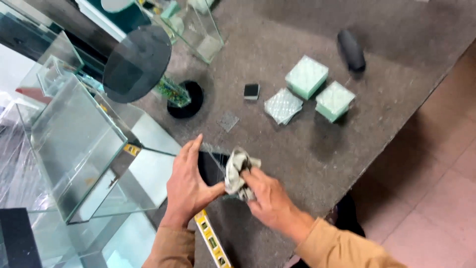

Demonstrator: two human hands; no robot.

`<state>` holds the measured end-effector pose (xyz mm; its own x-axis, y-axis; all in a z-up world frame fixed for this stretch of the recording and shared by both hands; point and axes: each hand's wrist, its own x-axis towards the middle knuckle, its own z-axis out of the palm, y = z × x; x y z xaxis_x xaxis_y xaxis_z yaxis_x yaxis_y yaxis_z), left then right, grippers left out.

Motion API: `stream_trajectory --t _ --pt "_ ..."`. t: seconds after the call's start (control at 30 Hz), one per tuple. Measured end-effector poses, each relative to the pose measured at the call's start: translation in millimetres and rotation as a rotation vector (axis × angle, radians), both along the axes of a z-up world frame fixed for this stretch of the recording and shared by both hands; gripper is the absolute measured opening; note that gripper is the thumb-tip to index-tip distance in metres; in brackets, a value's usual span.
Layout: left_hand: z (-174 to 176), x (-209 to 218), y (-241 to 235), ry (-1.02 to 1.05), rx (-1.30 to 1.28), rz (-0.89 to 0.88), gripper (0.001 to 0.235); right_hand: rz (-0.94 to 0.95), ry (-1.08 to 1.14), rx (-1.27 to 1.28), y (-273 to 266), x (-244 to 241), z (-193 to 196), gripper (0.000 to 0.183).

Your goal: The person sits on the floor and wipes small square glass pieces with a cloth, stacking them into neat piles. They handle both dark and light-colored glass pieces, occasionally adjusting the stacks.

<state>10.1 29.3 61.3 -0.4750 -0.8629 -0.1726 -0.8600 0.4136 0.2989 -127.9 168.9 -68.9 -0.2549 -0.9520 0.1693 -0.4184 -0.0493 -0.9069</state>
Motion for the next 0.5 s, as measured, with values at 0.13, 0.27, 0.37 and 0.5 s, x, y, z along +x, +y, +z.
stream_trajectory --t 0.13,0.27,0.37,0.5 --pt "-1 0 2 -0.028 0.010 0.003 0.132 0.025 0.104 0.264 21 -1 -56 0.041" --pt "0 -8 -1 -0.006 0.002 -0.013 0.130 -0.104 -0.055 0.376 29 -26 -57 0.043" --pt "-2 -5 2 -0.032 -0.002 -0.011 0.131 -0.179 -0.166 0.217 14 -34 -40 0.042" --pt "-3 -5 3 -0.047 0.004 0.011 0.132 -0.073 -0.051 -0.006 -11 -16 -25 0.029"
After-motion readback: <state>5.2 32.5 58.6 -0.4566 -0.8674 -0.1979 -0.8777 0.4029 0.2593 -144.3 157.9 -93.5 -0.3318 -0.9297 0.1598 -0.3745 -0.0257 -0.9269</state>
